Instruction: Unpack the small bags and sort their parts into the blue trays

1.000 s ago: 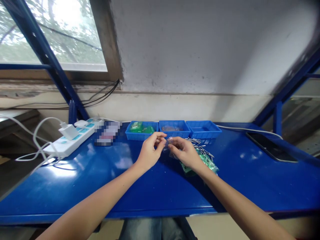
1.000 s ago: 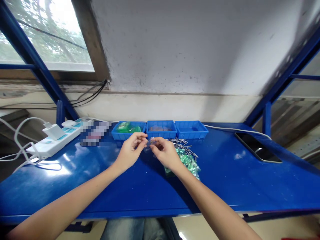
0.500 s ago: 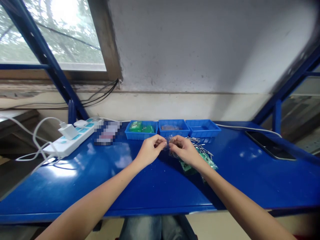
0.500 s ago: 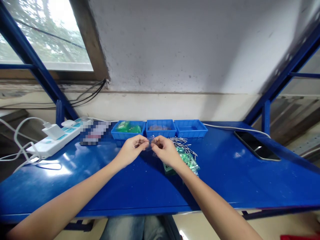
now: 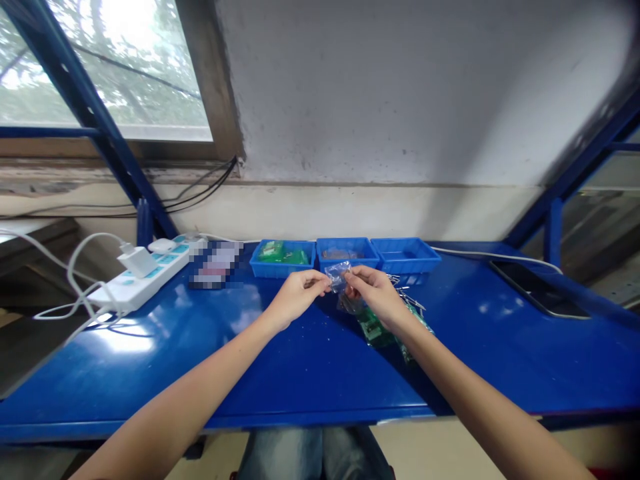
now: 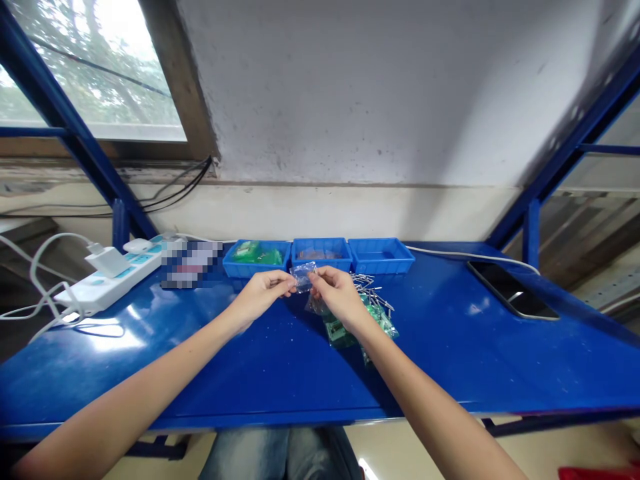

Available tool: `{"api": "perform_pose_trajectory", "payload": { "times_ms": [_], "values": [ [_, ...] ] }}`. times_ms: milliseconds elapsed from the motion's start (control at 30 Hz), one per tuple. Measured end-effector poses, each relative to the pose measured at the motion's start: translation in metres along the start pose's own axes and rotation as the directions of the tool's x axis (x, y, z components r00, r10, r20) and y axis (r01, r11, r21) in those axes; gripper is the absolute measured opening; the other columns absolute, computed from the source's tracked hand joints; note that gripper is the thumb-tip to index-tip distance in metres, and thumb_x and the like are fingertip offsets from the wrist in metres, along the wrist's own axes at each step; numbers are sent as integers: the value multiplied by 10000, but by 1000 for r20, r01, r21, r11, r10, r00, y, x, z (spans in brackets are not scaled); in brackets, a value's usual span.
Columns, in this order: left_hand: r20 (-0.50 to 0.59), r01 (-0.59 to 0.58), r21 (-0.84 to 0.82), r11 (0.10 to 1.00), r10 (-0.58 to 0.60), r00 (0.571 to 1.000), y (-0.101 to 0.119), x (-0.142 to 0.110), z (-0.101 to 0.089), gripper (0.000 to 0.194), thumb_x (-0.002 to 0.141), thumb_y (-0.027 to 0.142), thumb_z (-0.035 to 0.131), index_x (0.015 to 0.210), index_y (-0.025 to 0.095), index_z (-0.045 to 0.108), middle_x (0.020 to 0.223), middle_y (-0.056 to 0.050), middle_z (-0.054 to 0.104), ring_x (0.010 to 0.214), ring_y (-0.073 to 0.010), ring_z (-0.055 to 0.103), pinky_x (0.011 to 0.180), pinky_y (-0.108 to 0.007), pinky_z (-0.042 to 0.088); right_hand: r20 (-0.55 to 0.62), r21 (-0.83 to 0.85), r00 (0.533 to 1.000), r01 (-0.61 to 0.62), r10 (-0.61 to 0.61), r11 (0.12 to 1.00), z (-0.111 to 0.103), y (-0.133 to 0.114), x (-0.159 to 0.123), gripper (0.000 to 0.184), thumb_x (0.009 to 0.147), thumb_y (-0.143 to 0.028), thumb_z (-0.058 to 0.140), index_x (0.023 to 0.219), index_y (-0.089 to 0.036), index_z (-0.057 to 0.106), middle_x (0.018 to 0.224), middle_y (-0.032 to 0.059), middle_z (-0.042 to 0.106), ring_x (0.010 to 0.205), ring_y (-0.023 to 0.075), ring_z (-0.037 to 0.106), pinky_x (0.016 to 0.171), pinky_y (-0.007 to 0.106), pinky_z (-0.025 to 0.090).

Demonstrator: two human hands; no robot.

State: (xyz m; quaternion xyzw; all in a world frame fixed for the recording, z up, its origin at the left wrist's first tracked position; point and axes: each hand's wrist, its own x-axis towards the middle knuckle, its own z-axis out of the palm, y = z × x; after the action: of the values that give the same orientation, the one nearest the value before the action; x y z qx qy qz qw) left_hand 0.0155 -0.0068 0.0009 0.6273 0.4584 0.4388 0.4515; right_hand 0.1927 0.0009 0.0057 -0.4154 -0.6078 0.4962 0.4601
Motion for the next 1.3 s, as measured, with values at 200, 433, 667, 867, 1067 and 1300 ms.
{"api": "perform_pose_trajectory", "payload": {
  "times_ms": [200, 433, 667, 867, 1067, 1300],
  "values": [
    [47, -59, 69, 996, 56, 997, 3, -1, -2, 141, 801, 276, 561, 807, 150, 624, 766, -38, 652, 740, -155, 605, 725, -298, 464, -26, 2, 1000, 15, -15, 1000, 0, -1, -1, 267, 719, -421, 639, 675, -163, 581, 564, -32, 532, 510, 81, 447, 510, 213, 343],
    [117, -57, 158, 986, 39, 992, -1, -1, -4, 114, 793, 252, 561, 820, 159, 619, 765, -42, 655, 751, -169, 611, 717, -298, 447, -150, 95, 986, 85, -70, 992, -3, 2, 4, 220, 734, -388, 633, 726, -174, 581, 550, -38, 512, 511, 90, 451, 518, 224, 359],
    [121, 218, -362, 906, -186, 975, 7, -3, 3, 372, 796, 487, 537, 765, 131, 640, 642, -32, 599, 606, -123, 539, 621, -255, 406, -5, -389, 844, 492, -536, 779, -1, 1, -5, 172, 809, -197, 513, 902, -207, 658, 716, 7, 559, 602, 119, 495, 586, 262, 407],
    [-69, 17, -216, 976, -33, 997, 6, 0, 0, 142, 753, 281, 629, 804, 152, 597, 655, 12, 569, 617, -106, 515, 630, -238, 392, 77, -463, 867, 469, -493, 752, 3, 9, -5, 280, 786, -115, 455, 908, -221, 684, 922, 53, 554, 765, 148, 542, 678, 286, 446],
    [-104, -318, 307, 897, 364, 926, 13, -13, 9, 89, 825, 242, 545, 845, 192, 615, 808, -18, 623, 763, -152, 570, 731, -277, 433, 60, -196, 996, 77, -67, 978, 3, 5, 0, 245, 834, -392, 500, 849, -203, 655, 912, 54, 570, 853, 182, 566, 703, 302, 464],
    [-209, -200, -116, 973, 173, 962, 7, -9, 15, 117, 851, 286, 517, 882, 173, 506, 785, -14, 613, 732, -137, 593, 667, -255, 478, 184, 279, 983, -81, 29, 957, 11, 2, -8, 254, 745, -413, 641, 827, -208, 516, 708, -19, 596, 639, 131, 609, 589, 252, 452]
  ]
}}
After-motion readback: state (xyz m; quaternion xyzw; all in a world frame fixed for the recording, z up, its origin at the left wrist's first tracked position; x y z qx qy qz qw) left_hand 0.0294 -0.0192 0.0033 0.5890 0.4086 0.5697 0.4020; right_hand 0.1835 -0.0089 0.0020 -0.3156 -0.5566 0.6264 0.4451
